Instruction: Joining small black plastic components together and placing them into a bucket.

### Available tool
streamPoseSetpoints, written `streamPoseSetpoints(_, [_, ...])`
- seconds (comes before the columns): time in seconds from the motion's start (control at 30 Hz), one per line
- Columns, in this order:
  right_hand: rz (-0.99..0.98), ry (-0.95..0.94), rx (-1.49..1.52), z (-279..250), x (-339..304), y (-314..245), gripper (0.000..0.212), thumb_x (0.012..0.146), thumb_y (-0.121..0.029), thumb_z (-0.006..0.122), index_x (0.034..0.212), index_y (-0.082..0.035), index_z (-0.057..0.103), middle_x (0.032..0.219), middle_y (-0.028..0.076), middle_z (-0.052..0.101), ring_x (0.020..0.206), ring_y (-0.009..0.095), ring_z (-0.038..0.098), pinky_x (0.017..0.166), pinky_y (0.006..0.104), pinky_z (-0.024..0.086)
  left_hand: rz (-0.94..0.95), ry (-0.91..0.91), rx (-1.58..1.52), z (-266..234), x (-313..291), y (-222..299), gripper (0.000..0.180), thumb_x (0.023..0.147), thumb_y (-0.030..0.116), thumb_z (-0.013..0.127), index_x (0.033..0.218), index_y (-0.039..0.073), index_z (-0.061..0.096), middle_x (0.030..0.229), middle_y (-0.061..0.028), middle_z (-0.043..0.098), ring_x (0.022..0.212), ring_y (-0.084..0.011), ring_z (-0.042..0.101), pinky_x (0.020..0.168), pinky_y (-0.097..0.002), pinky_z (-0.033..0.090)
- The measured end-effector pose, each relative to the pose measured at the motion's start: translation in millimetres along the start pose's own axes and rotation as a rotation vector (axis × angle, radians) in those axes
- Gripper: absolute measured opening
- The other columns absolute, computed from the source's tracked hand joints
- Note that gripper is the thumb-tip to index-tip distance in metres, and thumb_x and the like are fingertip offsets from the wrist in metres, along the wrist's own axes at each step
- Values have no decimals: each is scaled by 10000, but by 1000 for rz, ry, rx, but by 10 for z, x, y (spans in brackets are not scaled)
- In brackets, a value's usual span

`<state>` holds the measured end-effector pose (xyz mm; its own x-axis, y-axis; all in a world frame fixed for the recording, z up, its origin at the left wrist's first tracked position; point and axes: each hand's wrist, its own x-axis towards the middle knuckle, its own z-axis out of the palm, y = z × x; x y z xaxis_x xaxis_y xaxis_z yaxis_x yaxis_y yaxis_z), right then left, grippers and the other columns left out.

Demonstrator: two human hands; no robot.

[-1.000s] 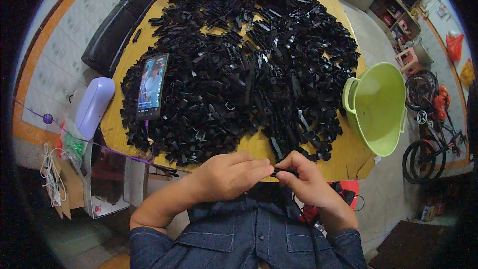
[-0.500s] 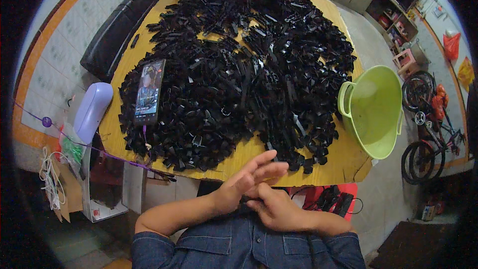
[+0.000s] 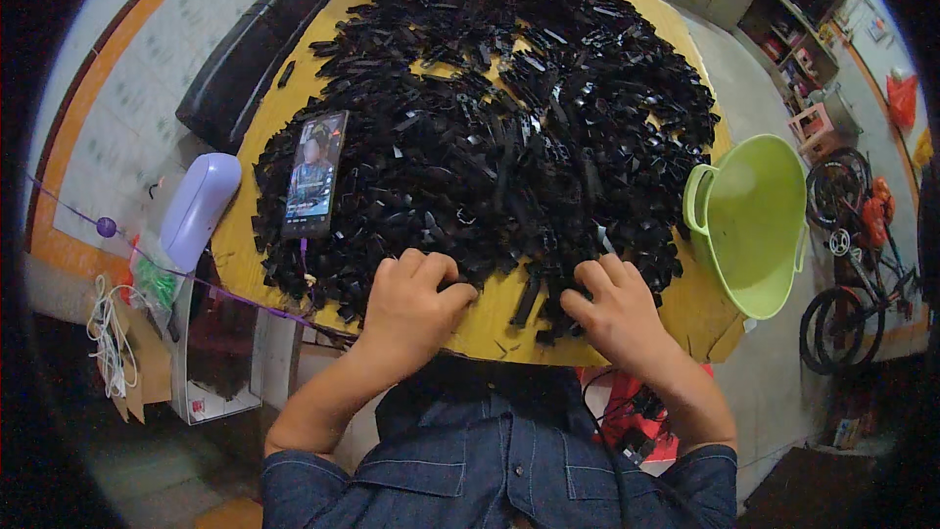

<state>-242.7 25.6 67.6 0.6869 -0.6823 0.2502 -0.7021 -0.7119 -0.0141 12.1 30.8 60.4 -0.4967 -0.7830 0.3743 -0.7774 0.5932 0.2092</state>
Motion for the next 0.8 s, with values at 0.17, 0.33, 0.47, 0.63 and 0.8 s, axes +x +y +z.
streamPoseSetpoints(0.17, [-26,-13,35,-3,24,5,174,598,-88,593,767,-113,556,973,64,521,852,236,497,691,338,411,3,-28,-9,87,17,-18,213,567,135,732,741,142,610,850,-9,526,807,-219,496,655,-362,369])
streamPoseSetpoints(0.33, [27,132,160,-11,9,22,264,540,-14,609,782,-83,527,1045,76,562,885,272,523,734,359,431,45,-79,-99,122,-3,13,221,563,154,745,735,147,605,849,-2,528,805,-216,498,655,-365,369])
streamPoseSetpoints(0.47, [45,211,186,-38,-32,-9,271,564,-51,604,815,-61,502,985,88,576,909,287,537,697,373,449,12,-57,-156,68,-18,12,224,568,168,751,746,156,615,844,6,525,805,-214,498,656,-367,367])
streamPoseSetpoints(0.63, [170,132,494,-16,-173,-112,390,526,25,627,883,-56,491,1044,113,566,934,323,542,721,403,463,106,-38,-131,122,36,6,221,587,180,750,770,160,628,887,7,538,820,-208,493,665,-364,354])
streamPoseSetpoints(0.8, [97,244,626,-53,-188,-264,485,495,57,634,945,-54,493,1069,144,554,875,351,552,677,419,472,95,-24,-596,-75,76,69,199,654,88,748,802,89,615,951,-65,625,825,-248,601,690,-349,480])
